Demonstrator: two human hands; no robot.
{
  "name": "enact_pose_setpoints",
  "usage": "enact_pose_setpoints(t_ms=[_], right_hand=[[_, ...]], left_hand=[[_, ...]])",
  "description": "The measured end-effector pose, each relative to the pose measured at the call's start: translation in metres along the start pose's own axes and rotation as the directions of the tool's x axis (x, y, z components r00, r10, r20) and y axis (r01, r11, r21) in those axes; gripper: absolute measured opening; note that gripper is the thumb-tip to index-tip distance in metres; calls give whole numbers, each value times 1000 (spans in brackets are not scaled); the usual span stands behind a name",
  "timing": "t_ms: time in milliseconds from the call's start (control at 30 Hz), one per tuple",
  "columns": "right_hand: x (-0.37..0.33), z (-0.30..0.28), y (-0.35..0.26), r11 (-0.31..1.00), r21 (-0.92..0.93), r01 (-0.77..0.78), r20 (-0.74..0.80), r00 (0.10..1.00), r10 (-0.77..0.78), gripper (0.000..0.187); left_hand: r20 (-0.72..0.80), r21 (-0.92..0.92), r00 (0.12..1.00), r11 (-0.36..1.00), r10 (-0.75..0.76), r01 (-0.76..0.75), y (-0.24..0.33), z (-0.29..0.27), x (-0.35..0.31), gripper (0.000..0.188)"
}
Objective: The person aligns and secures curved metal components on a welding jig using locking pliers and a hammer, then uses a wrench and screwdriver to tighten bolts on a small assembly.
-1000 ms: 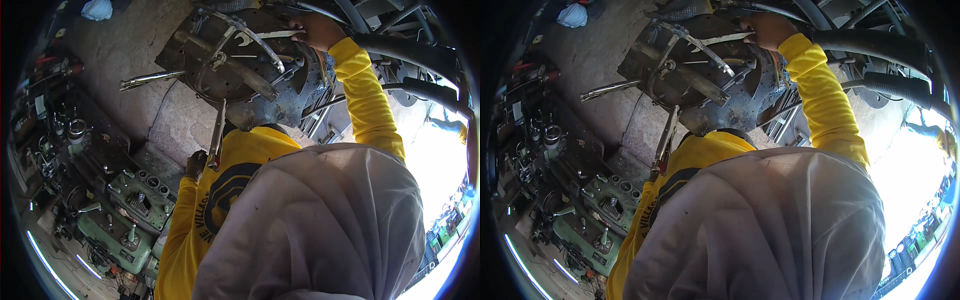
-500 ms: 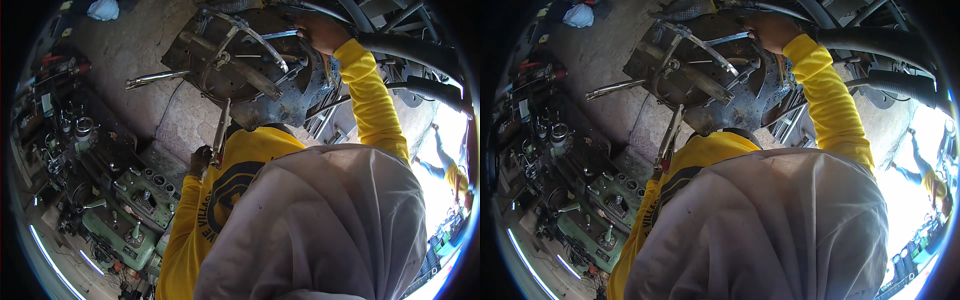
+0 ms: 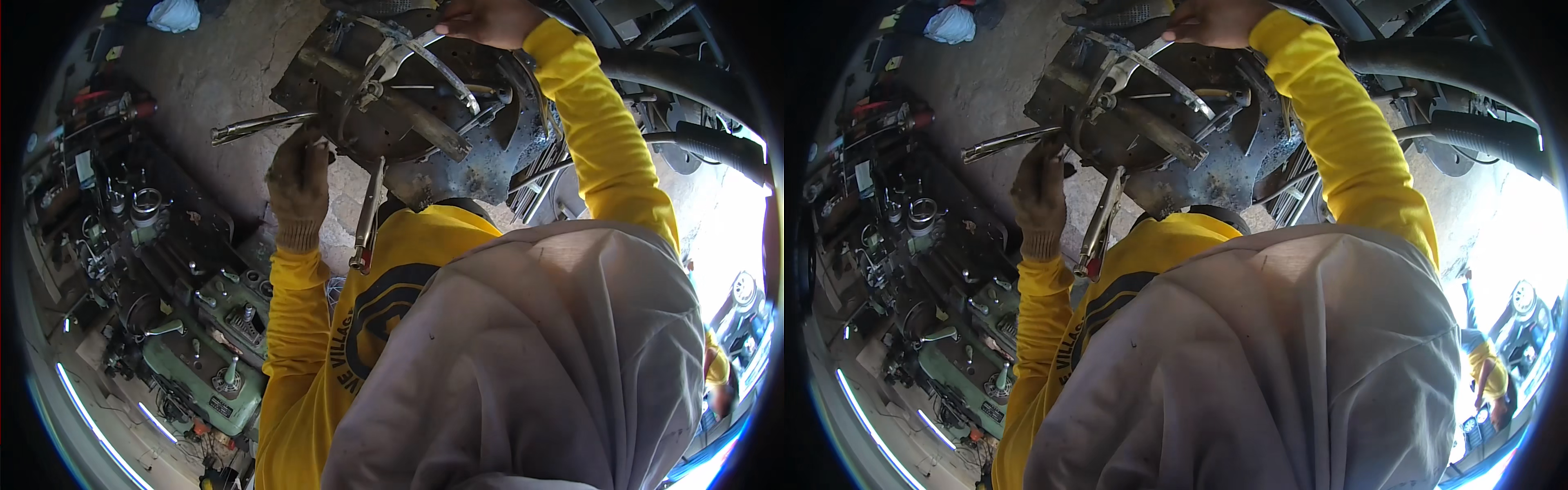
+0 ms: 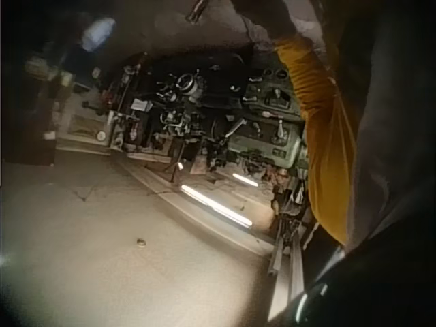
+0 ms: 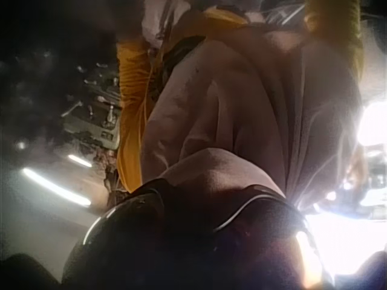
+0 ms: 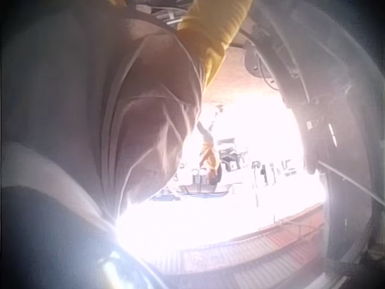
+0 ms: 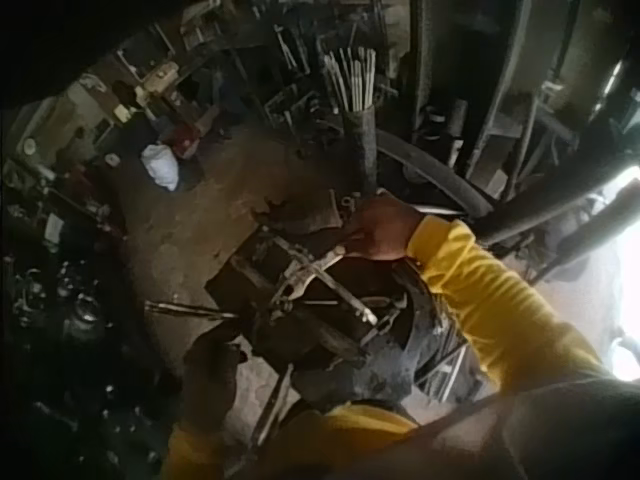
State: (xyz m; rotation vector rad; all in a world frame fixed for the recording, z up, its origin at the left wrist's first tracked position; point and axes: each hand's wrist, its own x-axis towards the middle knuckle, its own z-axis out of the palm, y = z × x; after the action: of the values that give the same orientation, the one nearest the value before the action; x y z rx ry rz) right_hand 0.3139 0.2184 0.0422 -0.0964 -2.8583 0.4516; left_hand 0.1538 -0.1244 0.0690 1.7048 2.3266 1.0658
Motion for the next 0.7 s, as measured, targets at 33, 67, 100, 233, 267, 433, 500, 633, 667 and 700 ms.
enact_pose_setpoints(t_ms=[33,67,100,233,267,433,500,633,667,700], right_hand=[[6,14,13,1000,0,-4,-4,1000,4,31],[9,31,34,990,135,-34,25,999,31,32],[18,31,30,960,277,-53,58,998,39,33],[42,-2,3,983,45,179,96,979,-182,35],[50,-10,-9,994,-2,110,209,972,-107,36],[54,-5,0,983,-74,168,154,976,-155,36],[46,-7,-1,997,-53,51,168,985,-41,36],[-2,14,-35,967,91,-240,245,946,212,28],[-24,3,-51,939,108,-328,191,933,304,30],[-36,7,-51,938,108,-330,196,932,305,30]], left_hand=[[3,1,1000,1000,5,-5,2,0,12,21],[45,185,969,951,243,-247,3,3,26,19],[124,359,888,814,443,-456,5,4,31,17],[178,58,973,988,-150,142,27,12,30,27],[105,60,989,993,-103,97,25,15,30,21],[12,-6,996,996,-85,85,24,23,34,17],[12,32,999,998,-49,49,19,25,34,16],[38,31,981,981,-191,190,15,18,26,16],[18,26,990,990,-139,139,16,20,31,16],[8,31,995,995,-96,95,17,22,30,17]])
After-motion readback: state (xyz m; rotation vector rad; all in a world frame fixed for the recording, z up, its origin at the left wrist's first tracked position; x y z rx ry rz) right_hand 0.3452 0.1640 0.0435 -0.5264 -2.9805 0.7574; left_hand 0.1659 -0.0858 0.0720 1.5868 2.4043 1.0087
